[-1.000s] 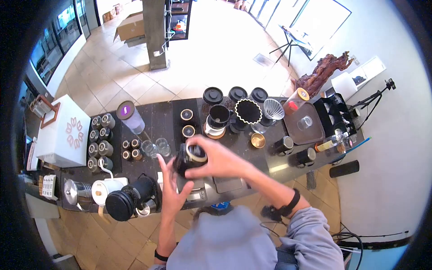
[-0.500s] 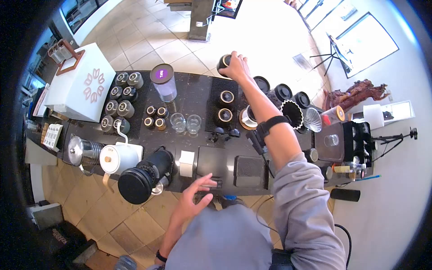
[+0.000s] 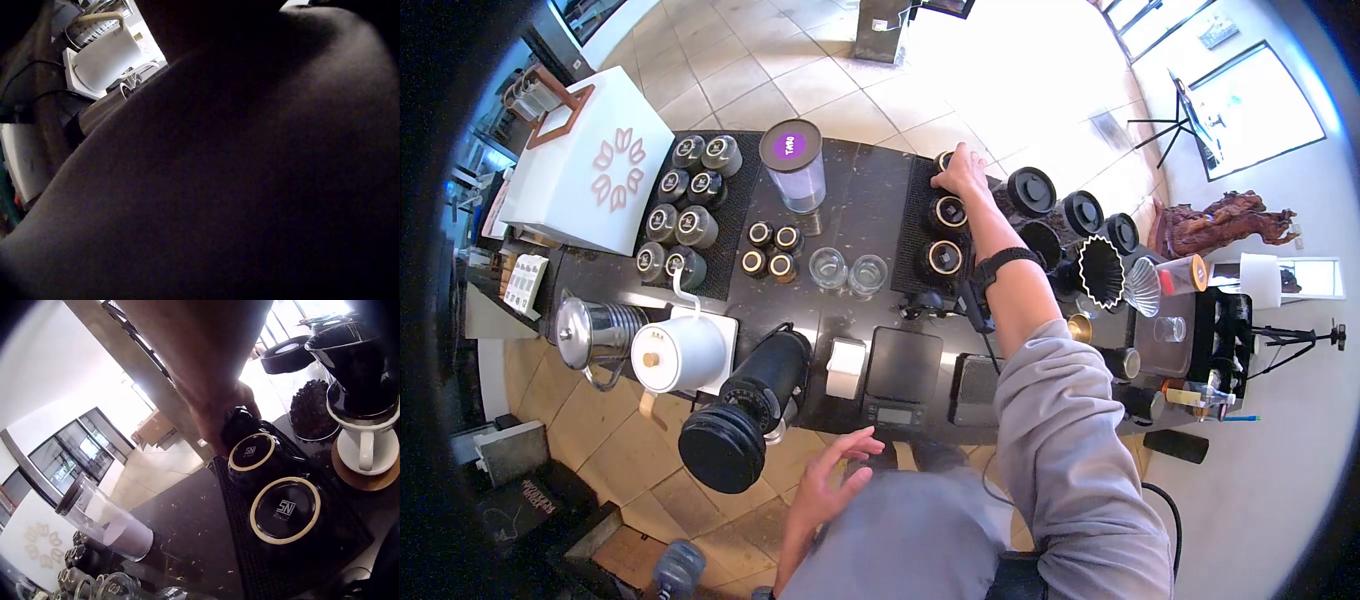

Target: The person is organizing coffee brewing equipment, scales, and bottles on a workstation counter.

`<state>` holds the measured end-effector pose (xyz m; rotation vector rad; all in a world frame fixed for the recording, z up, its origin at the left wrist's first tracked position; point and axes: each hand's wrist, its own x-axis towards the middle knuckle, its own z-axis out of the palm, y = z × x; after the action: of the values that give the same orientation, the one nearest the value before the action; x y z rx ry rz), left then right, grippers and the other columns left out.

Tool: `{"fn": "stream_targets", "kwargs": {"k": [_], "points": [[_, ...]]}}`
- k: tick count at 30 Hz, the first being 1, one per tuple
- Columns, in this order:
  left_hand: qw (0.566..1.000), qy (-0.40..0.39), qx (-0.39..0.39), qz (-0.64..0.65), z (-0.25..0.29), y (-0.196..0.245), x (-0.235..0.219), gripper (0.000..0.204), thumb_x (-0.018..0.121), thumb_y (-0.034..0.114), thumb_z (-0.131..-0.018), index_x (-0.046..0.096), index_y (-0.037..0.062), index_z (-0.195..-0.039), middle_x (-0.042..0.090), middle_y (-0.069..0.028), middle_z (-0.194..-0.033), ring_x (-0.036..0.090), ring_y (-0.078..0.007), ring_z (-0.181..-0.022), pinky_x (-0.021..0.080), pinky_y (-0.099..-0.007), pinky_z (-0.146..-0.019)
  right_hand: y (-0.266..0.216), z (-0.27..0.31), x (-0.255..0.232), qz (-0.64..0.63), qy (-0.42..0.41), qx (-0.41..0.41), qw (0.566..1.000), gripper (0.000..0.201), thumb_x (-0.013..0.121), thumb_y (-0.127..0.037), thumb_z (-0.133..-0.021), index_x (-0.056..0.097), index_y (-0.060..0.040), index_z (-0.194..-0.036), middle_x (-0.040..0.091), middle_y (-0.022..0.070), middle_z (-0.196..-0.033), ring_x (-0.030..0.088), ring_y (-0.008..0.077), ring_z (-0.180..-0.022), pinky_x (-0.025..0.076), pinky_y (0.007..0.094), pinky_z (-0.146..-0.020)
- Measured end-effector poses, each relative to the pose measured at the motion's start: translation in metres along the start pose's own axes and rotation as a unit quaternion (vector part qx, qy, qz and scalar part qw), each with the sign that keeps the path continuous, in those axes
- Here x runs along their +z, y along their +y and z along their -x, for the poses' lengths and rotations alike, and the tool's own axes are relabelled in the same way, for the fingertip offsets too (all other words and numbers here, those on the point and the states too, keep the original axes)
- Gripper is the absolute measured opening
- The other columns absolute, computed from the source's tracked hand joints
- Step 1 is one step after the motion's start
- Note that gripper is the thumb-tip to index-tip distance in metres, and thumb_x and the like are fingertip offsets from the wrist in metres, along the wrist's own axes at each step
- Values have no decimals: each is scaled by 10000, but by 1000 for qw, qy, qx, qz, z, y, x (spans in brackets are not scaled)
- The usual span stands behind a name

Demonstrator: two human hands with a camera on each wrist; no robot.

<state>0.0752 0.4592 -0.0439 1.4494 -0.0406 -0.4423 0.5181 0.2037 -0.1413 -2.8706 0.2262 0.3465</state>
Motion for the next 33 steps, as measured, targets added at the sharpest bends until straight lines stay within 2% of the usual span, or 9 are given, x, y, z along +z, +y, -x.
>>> {"fn": "stream_targets", "kwargs": {"k": [4, 6, 8, 10, 16, 26, 29, 31, 33], "points": [[1000, -19, -11, 4, -2, 4, 1, 538, 629, 83, -880, 478, 65, -1396, 636, -123, -1207, 601, -216, -1115, 453, -366, -988, 7, -10, 15, 16, 1, -18, 1000, 972, 857, -344, -633, 376, 98, -1352, 491, 309, -1335, 445, 430, -1289, 363, 448, -1096], [999, -39, -28, 9, -3, 7, 1, 532, 629, 95, -894, 471, 65, -1401, 627, -115, -1220, 590, -209, -1127, 437, -358, -999, 10, -13, 20, -10, 7, -1, 1000, 929, 872, -314, -636, 403, 60, -1344, 498, 304, -1312, 457, 464, -1255, 424, 479, -1047], [998, -44, -32, 8, -5, 8, 2, 528, 626, 100, -899, 468, 62, -1402, 624, -111, -1221, 588, -207, -1127, 434, -355, -1000, 12, -14, 20, -8, 9, -2, 1000, 938, 867, -353, -642, 407, 61, -1346, 502, 306, -1309, 452, 473, -1259, 421, 481, -1050], [998, -50, -33, 7, -7, 7, 3, 525, 624, 106, -904, 466, 59, -1402, 622, -107, -1221, 586, -205, -1127, 431, -351, -1002, 12, -15, 17, 1, 13, 4, 1000, 935, 850, -420, -625, 455, 99, -1294, 545, 290, -1291, 506, 382, -1250, 408, 418, -1056], [998, -57, -20, 1, -13, 6, 5, 520, 626, 106, -903, 468, 47, -1395, 620, -108, -1208, 589, -208, -1115, 437, -348, -992, 13, -12, 9, 1, -7, -5, 1000, 889, 842, -438, -648, 485, 80, -1277, 588, 276, -1241, 561, 374, -1192, 453, 412, -1001], [999, -49, -21, 3, -11, 3, 6, 517, 630, 121, -905, 475, 55, -1394, 621, -110, -1206, 589, -199, -1105, 443, -348, -985, 15, -7, 4, 7, -19, -21, 1000, 909, 827, -496, -678, 479, 72, -1295, 597, 272, -1231, 565, 372, -1188, 456, 415, -1001], [999, -48, -12, -2, -11, 2, 7, 512, 628, 93, -900, 479, 52, -1388, 620, -105, -1196, 594, -196, -1090, 450, -335, -968, 16, -5, 5, 17, -23, -19, 999, 905, 817, -498, -690, 475, 55, -1320, 584, 271, -1249, 563, 379, -1188, 452, 424, -1008], [999, -53, -1, -8, -13, 1, 7, 509, 626, 64, -893, 483, 50, -1381, 617, -100, -1188, 599, -197, -1078, 457, -321, -950, 13, 3, 0, 18, 5, -38, 999, 762, 795, -430, -748, 513, -12, -1319, 495, 268, -1348, 522, 406, -1232, 458, 445, -1018], [998, -57, 6, -14, -15, 1, 6, 502, 624, 118, -906, 486, 44, -1383, 629, -111, -1197, 596, -195, -1101, 447, -344, -979, 9, 9, -10, 20, 25, -68, 997, 697, 772, -407, -777, 527, -41, -1318, 496, 256, -1349, 518, 406, -1233, 458, 445, -1017]]}}
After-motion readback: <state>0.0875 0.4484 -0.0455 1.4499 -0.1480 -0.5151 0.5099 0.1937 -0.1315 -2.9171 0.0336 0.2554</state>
